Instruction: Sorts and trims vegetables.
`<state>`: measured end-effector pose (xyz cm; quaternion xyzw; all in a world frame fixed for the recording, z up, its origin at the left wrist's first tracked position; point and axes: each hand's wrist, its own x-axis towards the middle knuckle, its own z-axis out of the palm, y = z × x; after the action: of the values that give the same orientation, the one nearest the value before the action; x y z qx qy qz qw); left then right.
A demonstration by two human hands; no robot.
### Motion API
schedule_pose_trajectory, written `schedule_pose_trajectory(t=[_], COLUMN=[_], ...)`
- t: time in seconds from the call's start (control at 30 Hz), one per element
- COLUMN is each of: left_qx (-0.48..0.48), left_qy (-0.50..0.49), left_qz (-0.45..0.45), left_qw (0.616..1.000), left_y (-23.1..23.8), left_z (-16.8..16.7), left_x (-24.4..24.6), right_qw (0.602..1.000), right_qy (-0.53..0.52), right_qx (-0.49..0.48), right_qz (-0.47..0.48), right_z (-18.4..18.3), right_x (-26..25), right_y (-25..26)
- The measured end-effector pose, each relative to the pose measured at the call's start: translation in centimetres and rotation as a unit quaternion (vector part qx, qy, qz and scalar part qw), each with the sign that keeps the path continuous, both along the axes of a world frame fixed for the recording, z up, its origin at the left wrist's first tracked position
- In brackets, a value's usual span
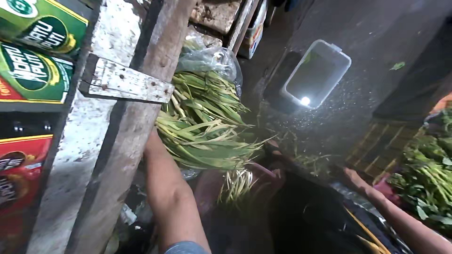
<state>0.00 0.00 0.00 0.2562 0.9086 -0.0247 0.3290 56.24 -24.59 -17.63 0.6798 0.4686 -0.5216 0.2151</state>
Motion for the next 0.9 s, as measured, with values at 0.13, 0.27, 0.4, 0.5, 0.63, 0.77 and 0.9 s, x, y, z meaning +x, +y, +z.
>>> schedule_pose_trajectory(t=[0.13, 0.27, 0.4, 0.5, 0.63, 0.77, 0.9], left_qx=[0.210, 0.590, 0.664, 0.648, 0.663, 0.672, 0.704], left_qy=[-0.082, -0.248, -0.309, -0.339, -0.358, -0.346, -0.304], left_qz=[0.264, 0.287, 0.370, 0.390, 0.406, 0.383, 0.351], left_qw=[0.938, 0.713, 0.571, 0.559, 0.518, 0.531, 0.538], left_y=[-3.6, -16.5, -23.4, -26.0, -25.0, -26.0, -27.5], left_z=[-2.2, -10.6, -11.8, -12.2, -10.6, -8.4, -7.3], left_x=[-2.9, -12.2, -11.1, -10.2, -7.7, -2.6, 3.3], right_qw=[1.000, 1.000, 0.999, 0.997, 0.987, 0.945, 0.849], right_qy=[0.001, -0.001, -0.013, -0.004, 0.057, 0.200, 0.364], right_qx=[0.008, 0.010, 0.009, 0.018, 0.088, 0.218, 0.337], right_qz=[-0.003, 0.009, 0.031, 0.074, 0.122, 0.140, 0.179], right_z=[0.9, 0.8, -0.1, 0.0, 2.8, 8.1, 12.2], right_x=[-0.7, 0.1, 0.6, -1.2, -7.3, -18.0, -28.4], right_y=[-0.3, -1.1, -1.8, -1.0, 2.1, 5.9, 8.4])
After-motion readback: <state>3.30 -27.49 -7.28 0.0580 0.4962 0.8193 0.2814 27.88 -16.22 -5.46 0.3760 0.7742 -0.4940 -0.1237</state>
